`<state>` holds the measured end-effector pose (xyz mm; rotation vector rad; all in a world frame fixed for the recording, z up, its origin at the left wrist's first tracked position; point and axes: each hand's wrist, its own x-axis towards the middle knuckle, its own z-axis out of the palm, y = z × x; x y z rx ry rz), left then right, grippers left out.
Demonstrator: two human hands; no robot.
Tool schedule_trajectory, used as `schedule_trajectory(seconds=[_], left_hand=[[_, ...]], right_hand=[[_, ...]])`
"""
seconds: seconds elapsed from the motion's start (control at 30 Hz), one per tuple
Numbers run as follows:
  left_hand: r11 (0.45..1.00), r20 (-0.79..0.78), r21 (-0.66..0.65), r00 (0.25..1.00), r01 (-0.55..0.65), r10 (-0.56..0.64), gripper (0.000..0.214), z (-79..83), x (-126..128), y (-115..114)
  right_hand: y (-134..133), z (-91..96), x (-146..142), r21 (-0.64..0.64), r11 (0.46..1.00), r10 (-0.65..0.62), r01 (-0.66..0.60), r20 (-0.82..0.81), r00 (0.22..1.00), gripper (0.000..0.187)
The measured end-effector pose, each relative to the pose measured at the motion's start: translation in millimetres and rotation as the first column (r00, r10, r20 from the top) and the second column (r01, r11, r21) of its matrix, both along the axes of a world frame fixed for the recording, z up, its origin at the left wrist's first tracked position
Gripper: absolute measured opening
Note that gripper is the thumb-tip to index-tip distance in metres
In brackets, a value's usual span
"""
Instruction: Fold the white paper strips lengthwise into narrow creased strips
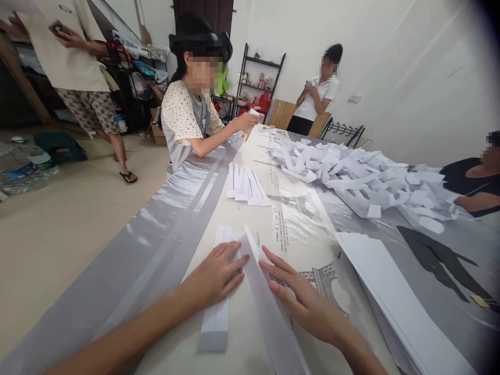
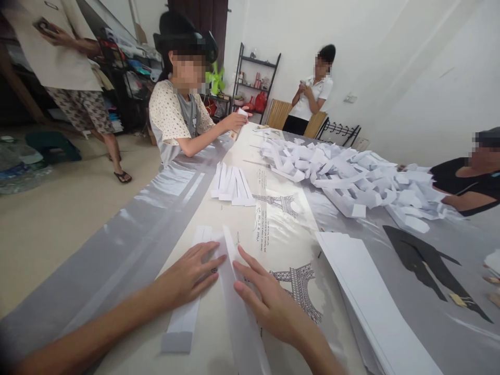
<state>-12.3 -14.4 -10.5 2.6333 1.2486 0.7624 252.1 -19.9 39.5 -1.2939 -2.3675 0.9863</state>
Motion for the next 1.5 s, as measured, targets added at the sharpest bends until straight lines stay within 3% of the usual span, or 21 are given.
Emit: schedule_trajectory(seconds=[0.17, 0.27, 0.4, 0.87, 1.2, 1.5], left_hand=[[0.999, -0.032, -0.006, 0.999, 0.039, -0.039, 0.036, 4.0, -3, 2], [0.999, -0.037, 0.004, 0.998, 0.051, -0.050, 0.037, 1.3, -7, 6], [0.994, -0.071, 0.081, 0.995, -0.069, 0.075, 0.037, -3.4, -6, 8], [0.979, -0.145, 0.097, 0.970, -0.180, 0.193, 0.036, 0.9, -1, 4], [0.976, -0.206, 0.064, 0.955, -0.206, 0.215, 0.040, 0.6, 2, 2], [0.978, -0.164, 0.069, 0.965, -0.198, 0.207, 0.038, -1.1, 2, 3]], right_hand=[[18, -15.7, -27, 0.202, 0.979, 0.048, -0.035, -0.061, 0.997, 0.032], [24, -33.0, -32, 0.239, 0.969, 0.081, -0.057, -0.092, 0.992, 0.045], [25, -44.0, -30, 0.311, 0.938, 0.190, -0.156, -0.082, 0.978, 0.053], [31, -34.8, -27, 0.304, 0.892, 0.340, -0.334, 0.035, 0.940, 0.052], [31, -35.4, -31, 0.319, 0.878, 0.356, -0.356, 0.061, 0.933, 0.051], [32, -35.5, -30, 0.334, 0.871, 0.355, -0.359, 0.078, 0.932, 0.053]])
